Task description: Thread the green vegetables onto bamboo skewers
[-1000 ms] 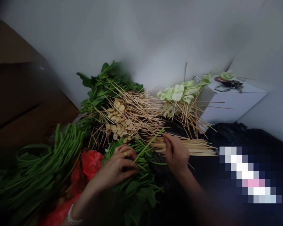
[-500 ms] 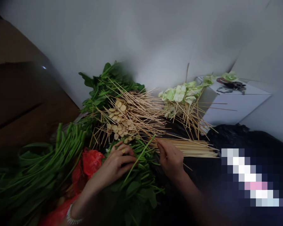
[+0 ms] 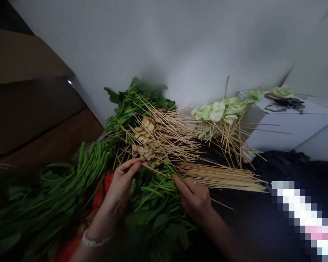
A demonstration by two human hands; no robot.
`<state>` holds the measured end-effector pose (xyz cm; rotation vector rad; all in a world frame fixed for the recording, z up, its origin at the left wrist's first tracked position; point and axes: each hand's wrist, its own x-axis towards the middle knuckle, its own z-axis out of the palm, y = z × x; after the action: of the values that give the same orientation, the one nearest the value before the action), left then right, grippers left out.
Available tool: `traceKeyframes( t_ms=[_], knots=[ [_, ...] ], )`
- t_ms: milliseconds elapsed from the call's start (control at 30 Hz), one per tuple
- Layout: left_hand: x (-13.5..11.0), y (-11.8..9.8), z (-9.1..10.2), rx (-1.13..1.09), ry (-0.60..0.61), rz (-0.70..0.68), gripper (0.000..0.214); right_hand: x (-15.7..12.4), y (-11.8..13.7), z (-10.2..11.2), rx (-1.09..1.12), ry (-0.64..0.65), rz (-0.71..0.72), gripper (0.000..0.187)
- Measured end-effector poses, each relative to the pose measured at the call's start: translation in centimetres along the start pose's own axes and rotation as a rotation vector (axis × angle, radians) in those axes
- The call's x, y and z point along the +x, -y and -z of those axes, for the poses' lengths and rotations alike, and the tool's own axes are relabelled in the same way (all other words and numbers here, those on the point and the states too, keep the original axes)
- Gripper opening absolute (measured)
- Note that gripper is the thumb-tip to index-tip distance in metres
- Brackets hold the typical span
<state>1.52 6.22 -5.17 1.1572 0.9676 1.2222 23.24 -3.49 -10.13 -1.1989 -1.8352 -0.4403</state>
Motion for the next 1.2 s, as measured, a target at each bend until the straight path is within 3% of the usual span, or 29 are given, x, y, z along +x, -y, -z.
traceKeyframes(
  t_ms=[367, 1000, 1200],
  knots=[
    [0.03, -0.04, 0.00, -0.060, -0.080, 0.031, 0.028, 0.07, 0.16, -0.22, -0.038, 0.014, -0.014, 0.050],
    [0.05, 0.00, 0.24, -0.022, -0.080, 0.004, 0.019, -0.12, 0.29, -0.36, -0.058, 0.030, -0.007, 0.043],
    [-0.21, -0.20, 0.13, -0.200, 0.003, 0.146, 0.024, -0.54, 0.46, -0.72, 0.014, 0.019, -0.018, 0.049]
  ],
)
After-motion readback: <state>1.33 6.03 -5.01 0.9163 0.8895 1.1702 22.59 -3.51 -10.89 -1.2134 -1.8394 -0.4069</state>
